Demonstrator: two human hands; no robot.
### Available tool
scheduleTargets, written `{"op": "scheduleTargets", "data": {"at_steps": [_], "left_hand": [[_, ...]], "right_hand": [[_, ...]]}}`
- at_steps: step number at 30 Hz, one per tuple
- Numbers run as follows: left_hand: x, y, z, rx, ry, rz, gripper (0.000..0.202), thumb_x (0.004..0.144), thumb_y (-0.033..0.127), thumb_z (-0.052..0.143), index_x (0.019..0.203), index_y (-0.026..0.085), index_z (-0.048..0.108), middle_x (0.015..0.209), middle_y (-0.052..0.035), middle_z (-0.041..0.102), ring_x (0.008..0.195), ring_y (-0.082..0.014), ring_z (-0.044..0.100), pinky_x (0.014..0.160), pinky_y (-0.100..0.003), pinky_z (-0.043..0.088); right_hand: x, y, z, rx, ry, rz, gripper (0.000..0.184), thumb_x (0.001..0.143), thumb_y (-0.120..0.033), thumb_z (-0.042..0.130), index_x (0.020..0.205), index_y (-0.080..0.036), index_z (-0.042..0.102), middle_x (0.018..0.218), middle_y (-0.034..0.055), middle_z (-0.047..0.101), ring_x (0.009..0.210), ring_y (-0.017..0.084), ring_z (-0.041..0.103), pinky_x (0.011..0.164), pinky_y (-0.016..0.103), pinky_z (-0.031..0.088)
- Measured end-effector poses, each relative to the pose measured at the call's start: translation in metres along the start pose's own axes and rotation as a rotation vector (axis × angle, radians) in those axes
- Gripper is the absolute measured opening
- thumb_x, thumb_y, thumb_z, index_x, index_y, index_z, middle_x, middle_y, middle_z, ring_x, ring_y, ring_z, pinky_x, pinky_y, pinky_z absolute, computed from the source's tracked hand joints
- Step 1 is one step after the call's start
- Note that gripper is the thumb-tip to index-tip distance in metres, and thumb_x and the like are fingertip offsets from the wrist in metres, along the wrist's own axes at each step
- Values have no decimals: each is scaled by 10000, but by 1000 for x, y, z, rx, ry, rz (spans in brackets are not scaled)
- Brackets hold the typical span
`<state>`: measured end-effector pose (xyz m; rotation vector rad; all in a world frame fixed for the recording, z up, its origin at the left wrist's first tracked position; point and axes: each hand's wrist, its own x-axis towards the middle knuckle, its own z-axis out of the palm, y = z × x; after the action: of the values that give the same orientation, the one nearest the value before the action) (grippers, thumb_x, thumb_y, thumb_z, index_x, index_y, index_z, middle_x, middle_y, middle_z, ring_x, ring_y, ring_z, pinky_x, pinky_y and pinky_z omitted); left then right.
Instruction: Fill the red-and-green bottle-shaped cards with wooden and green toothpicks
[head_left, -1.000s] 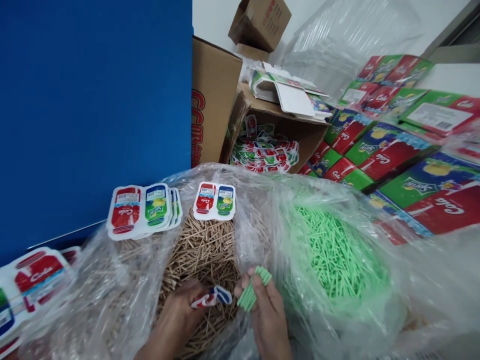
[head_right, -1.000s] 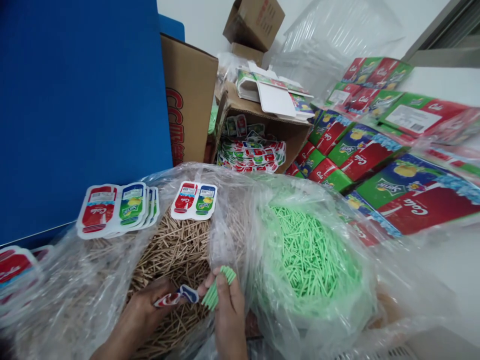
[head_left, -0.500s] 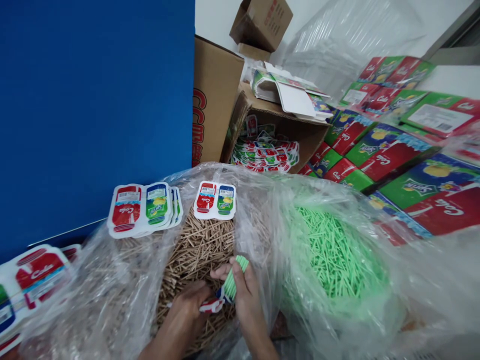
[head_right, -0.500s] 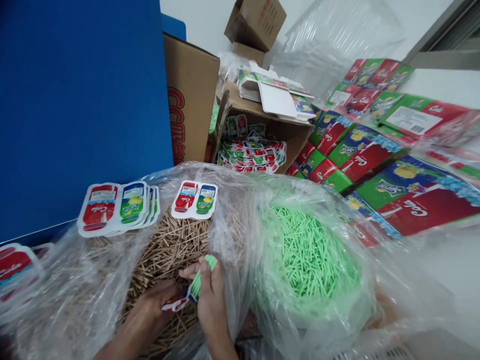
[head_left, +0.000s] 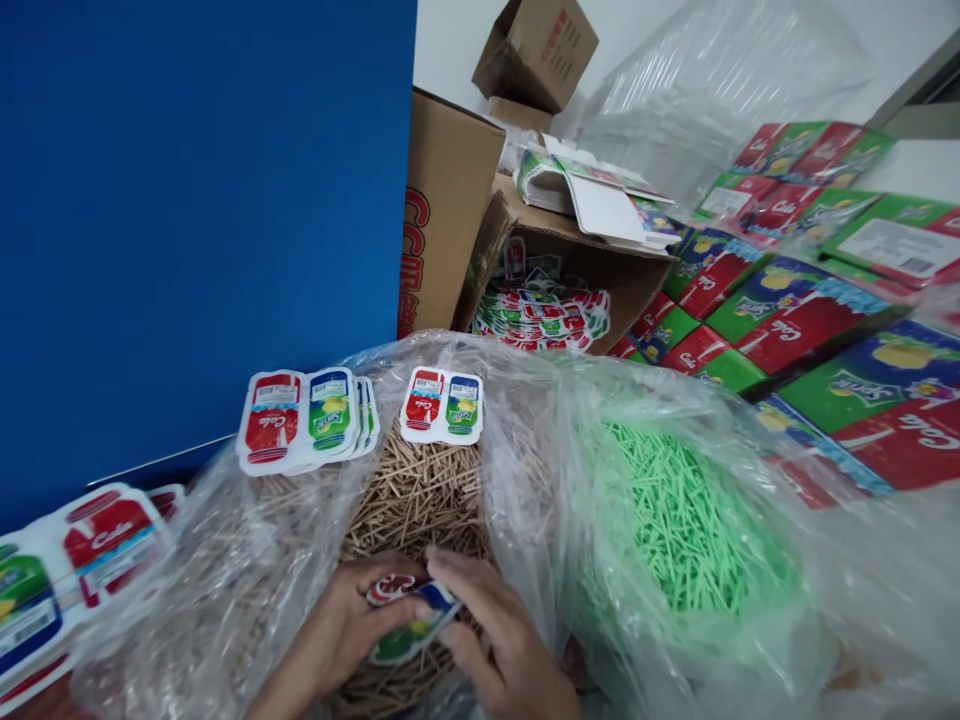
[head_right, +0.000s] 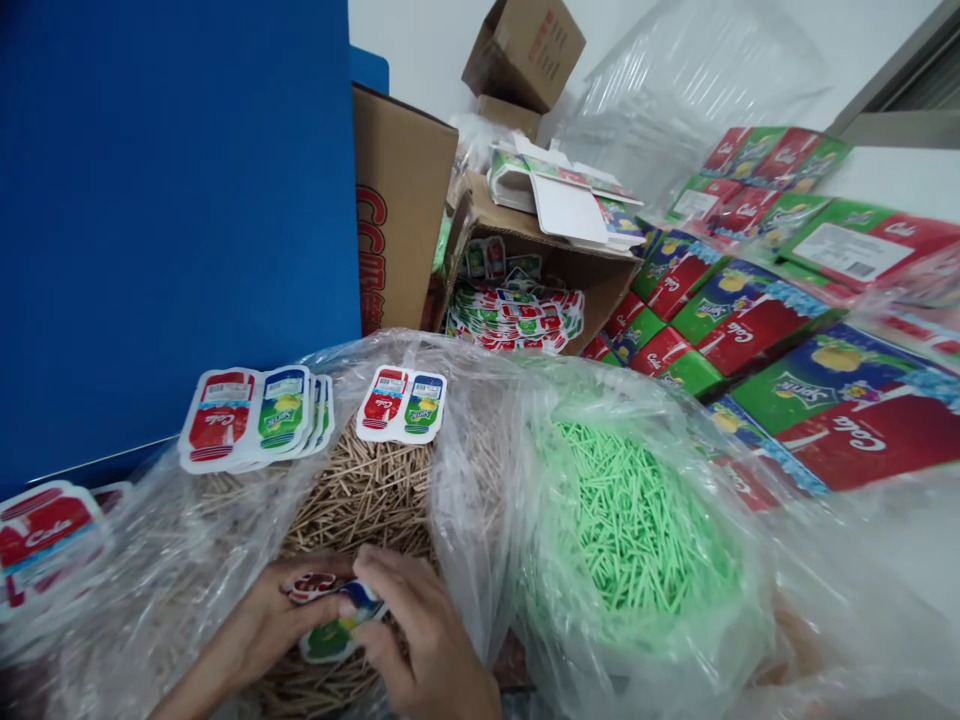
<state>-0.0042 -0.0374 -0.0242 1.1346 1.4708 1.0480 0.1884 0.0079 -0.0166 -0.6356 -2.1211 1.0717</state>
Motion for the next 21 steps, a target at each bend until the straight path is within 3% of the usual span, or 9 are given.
{"op": "scheduleTargets", "data": {"at_steps": [4, 9, 12, 18, 21], "left_hand": [[-1, -3, -2, 29, 5, 9, 121, 651, 290, 717, 739, 218, 760, 707, -1, 731, 698, -200, 647, 657, -231, 494], [-2, -1, -2, 42, 28, 21, 130, 651, 324, 722, 684, 201, 748, 663, -1, 709, 647, -186, 623, 613, -221, 475], [-3, 2, -2, 40, 38, 55, 126, 640, 320, 718, 638, 194, 735, 643, -3, 699, 640, -184, 608, 610, -225, 464], [-3, 5, -8, -164, 121, -75, 181, 613, 339, 737, 651, 163, 722, 580, 24, 653, 557, -148, 568, 534, -204, 452], [-3, 7, -12, -263, 122, -31, 219, 594, 330, 764, 737, 166, 740, 653, 9, 713, 618, -173, 626, 589, -219, 496]], "right_hand": [[2, -3, -4, -27, 71, -47, 412, 880, -127, 491, 1250, -297, 551, 1273, 58, 586, 1163, 226, 536, 972, 409, 446], [15, -10, 0, 46, 131, -11, 215, 878, -157, 506, 980, -240, 675, 1011, 69, 699, 1015, 219, 613, 877, 384, 497], [20, -11, 3, 75, 101, 4, 155, 871, -196, 535, 852, -225, 686, 918, 69, 715, 933, 214, 641, 831, 360, 513], [16, 1, 19, 240, 280, 207, 250, 854, -299, 579, 1087, -219, 620, 964, 62, 704, 840, 190, 663, 747, 280, 537], [18, 4, 30, 189, 238, 243, 140, 834, -284, 597, 889, -200, 695, 785, 27, 708, 707, 170, 650, 661, 234, 519]]}}
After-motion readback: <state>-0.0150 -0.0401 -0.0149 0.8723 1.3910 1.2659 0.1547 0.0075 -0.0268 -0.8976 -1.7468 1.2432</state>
